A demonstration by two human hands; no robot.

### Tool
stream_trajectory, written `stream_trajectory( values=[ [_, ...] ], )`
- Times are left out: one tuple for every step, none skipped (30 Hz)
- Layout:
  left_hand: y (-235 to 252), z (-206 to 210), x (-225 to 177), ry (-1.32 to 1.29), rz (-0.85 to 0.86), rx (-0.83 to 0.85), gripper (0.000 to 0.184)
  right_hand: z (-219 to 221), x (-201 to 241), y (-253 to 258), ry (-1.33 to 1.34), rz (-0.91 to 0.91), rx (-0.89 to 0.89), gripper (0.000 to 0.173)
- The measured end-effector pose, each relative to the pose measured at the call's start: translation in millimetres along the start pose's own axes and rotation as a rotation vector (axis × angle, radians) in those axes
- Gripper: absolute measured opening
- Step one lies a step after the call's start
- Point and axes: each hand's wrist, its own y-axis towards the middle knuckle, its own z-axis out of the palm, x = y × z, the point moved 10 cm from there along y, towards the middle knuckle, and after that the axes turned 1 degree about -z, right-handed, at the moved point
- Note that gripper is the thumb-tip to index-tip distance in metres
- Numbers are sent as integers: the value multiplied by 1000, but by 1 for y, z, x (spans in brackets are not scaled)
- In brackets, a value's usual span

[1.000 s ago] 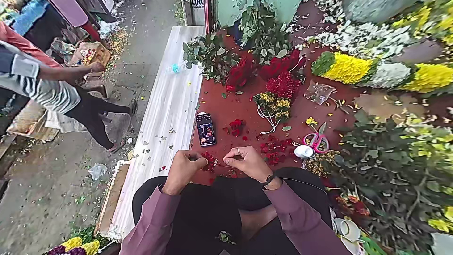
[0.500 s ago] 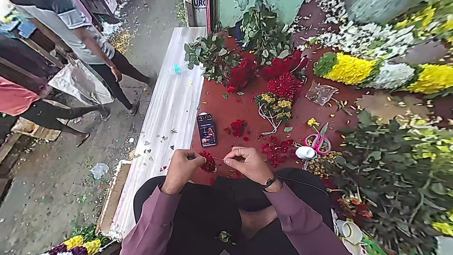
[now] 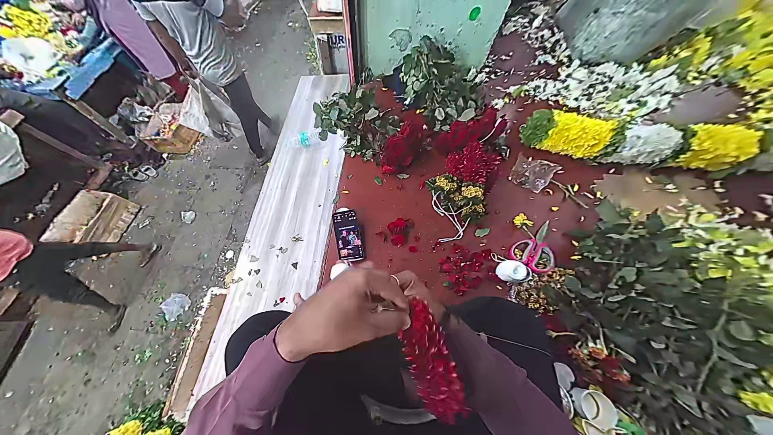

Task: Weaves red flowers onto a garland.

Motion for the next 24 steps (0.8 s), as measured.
stream_trajectory(
  values=[
    [4,-9,1,-29,-11,-90,15,0,-10,-8,60,75,-94,14],
    [5,-18,5,-7,-35,-193,15,4,-18,-16,101,99,-124,9],
    [4,-27,11,57,-69,-292,16,11,-21,-16,169,64,-54,9],
    [2,-35,17,144,-104,-382,17,16,-17,-14,210,-4,35,11],
    [-2,-43,24,231,-140,-455,16,18,-12,-12,192,-60,94,10],
    [-6,-49,32,306,-178,-498,16,18,-5,-11,145,-103,128,9],
    [-10,-53,42,357,-217,-512,16,14,2,-9,83,-126,123,10],
    [-15,-57,53,389,-256,-498,17,8,9,-7,18,-135,97,11],
    [-21,-58,66,410,-305,-461,18,0,14,-4,-36,-133,72,12],
    [-27,-58,80,415,-361,-404,19,-10,15,-2,-91,-117,44,12],
    [-33,-56,92,411,-415,-342,18,-19,13,-1,-149,-87,20,12],
    [-38,-52,103,405,-463,-285,18,-27,8,-1,-198,-43,14,11],
    [-43,-48,112,395,-506,-236,18,-32,1,0,-248,17,30,12],
    [-47,-43,117,375,-538,-199,18,-37,-8,-1,-298,99,62,14],
    [-51,-39,120,353,-561,-176,18,-45,-18,-2,-359,198,83,17],
    [-55,-35,123,328,-583,-161,18,-59,-28,-3,-442,307,68,21],
    [-58,-31,125,305,-593,-157,17,-83,-38,-2,-551,414,5,24],
    [-60,-27,127,284,-599,-157,17,-114,-48,0,-688,507,-102,24],
    [-62,-22,130,256,-592,-158,18,-147,-56,3,-856,575,-238,23],
    [-61,-19,133,229,-580,-166,18,-179,-62,6,-1036,626,-371,21],
    [-61,-16,135,199,-571,-176,17,-204,-67,8,-1195,671,-487,22],
    [-61,-14,138,166,-574,-182,16,-222,-73,11,-1303,709,-567,26],
    [-62,-13,141,140,-586,-187,16,-233,-80,13,-1367,744,-622,32],
    [-63,-12,144,125,-598,-192,16,-241,-87,15,-1406,772,-658,36]
  ],
)
